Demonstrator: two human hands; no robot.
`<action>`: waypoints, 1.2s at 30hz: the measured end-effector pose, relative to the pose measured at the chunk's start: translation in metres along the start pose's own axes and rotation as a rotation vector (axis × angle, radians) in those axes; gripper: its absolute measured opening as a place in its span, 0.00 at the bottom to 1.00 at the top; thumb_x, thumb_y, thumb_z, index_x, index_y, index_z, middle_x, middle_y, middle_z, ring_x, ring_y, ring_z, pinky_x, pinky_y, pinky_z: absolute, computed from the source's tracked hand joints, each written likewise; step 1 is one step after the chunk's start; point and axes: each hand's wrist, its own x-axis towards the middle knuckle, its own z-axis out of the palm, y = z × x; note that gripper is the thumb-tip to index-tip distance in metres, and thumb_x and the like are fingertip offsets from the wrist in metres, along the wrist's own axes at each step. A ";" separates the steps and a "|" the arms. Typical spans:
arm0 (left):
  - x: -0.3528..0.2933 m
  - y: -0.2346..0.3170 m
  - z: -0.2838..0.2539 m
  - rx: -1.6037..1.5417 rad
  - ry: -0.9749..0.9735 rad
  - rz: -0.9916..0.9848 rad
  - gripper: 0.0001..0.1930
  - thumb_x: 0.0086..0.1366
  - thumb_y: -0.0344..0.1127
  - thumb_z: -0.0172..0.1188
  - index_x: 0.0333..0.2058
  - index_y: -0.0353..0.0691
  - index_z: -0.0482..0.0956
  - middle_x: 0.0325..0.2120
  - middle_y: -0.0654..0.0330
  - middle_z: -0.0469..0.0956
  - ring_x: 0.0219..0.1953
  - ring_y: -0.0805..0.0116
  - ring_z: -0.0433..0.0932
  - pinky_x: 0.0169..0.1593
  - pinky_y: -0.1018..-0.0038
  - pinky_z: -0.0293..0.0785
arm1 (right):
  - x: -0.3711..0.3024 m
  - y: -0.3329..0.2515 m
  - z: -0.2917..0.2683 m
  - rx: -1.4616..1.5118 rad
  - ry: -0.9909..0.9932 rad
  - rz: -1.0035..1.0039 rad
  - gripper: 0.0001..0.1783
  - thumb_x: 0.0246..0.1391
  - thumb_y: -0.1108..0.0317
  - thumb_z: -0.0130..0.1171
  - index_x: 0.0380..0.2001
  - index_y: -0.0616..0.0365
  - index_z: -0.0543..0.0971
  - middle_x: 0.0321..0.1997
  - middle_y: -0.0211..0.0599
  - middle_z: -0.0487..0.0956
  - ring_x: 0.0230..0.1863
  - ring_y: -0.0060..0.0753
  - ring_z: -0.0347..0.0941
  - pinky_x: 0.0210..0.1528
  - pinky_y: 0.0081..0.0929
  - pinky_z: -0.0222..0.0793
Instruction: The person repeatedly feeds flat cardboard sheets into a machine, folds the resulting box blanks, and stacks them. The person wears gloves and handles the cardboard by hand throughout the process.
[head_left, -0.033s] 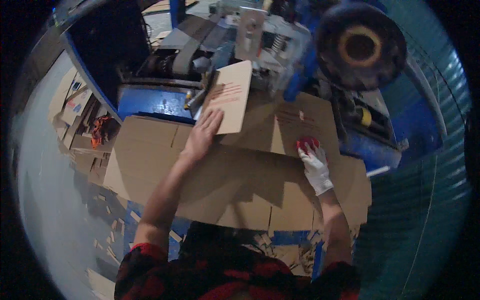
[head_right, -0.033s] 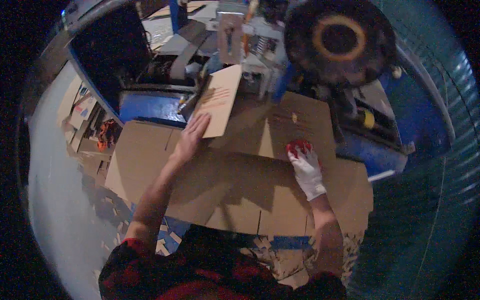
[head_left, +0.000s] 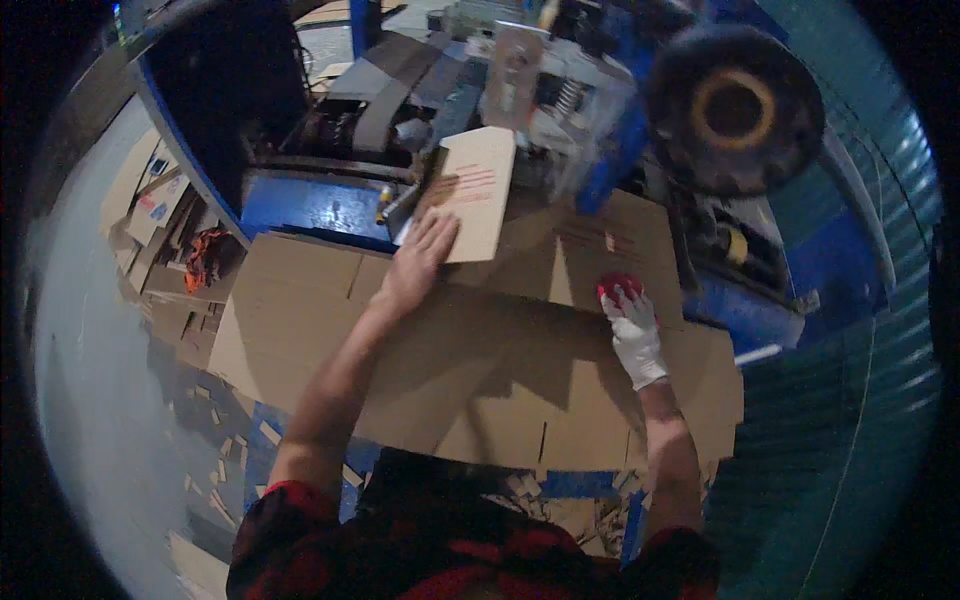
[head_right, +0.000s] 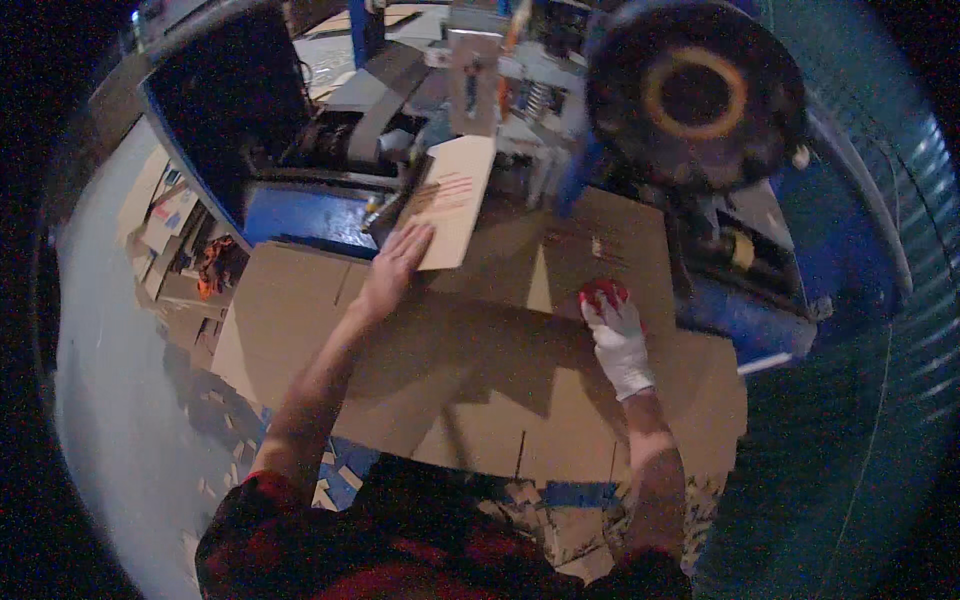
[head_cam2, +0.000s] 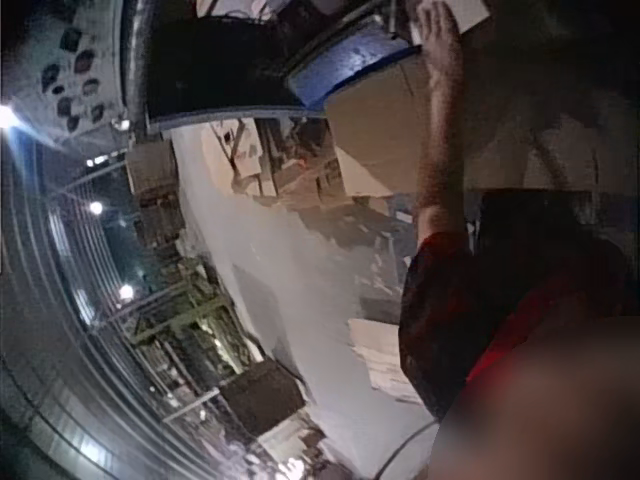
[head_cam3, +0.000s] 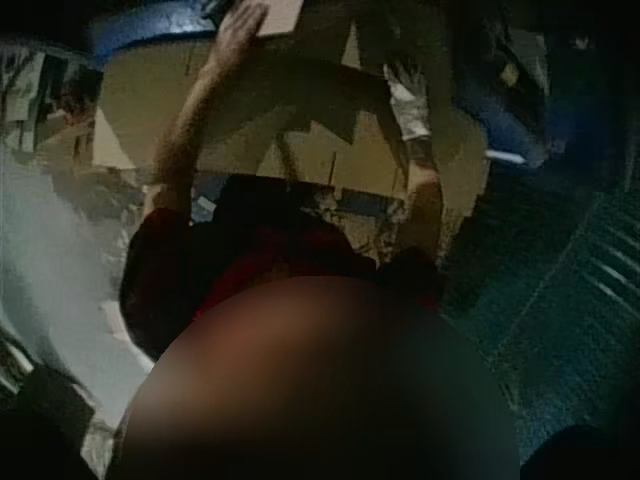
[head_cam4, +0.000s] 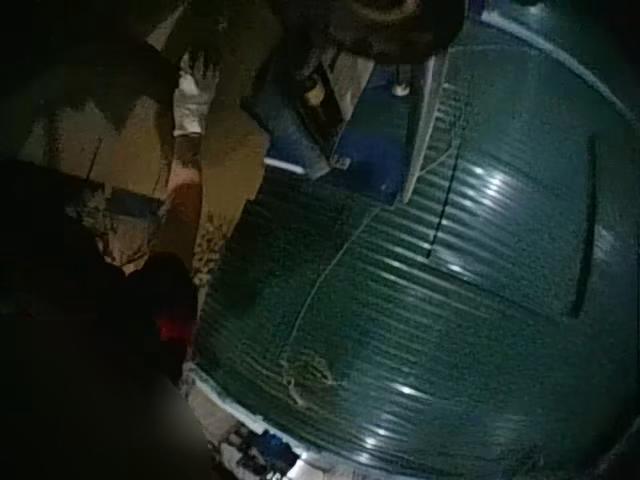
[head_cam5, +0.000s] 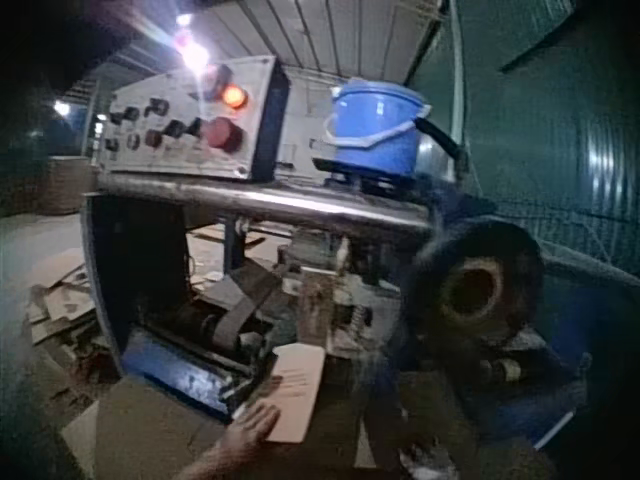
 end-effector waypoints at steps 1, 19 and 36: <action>0.020 -0.012 0.016 -0.008 -0.003 0.019 0.28 0.57 0.25 0.47 0.60 0.35 0.61 0.60 0.49 0.62 0.62 0.48 0.60 0.64 0.60 0.56 | 0.016 0.010 0.010 -0.001 -0.099 0.038 0.27 0.47 0.76 0.51 0.53 0.46 0.73 0.60 0.41 0.69 0.60 0.49 0.63 0.62 0.46 0.59; 0.013 -0.050 -0.100 -0.301 0.010 -0.012 0.25 0.50 0.19 0.54 0.51 0.34 0.71 0.48 0.49 0.73 0.50 0.50 0.73 0.52 0.63 0.70 | -0.010 -0.089 -0.051 0.250 -0.364 0.534 0.36 0.50 0.64 0.57 0.63 0.56 0.61 0.63 0.50 0.63 0.68 0.52 0.50 0.65 0.53 0.47; 0.211 -0.132 -0.325 0.606 0.925 0.020 0.24 0.45 0.25 0.58 0.44 0.34 0.64 0.55 0.41 0.63 0.54 0.38 0.63 0.54 0.52 0.64 | -0.024 -0.105 -0.073 0.219 -0.686 0.590 0.34 0.59 0.49 0.47 0.66 0.45 0.55 0.70 0.45 0.54 0.70 0.56 0.45 0.66 0.57 0.41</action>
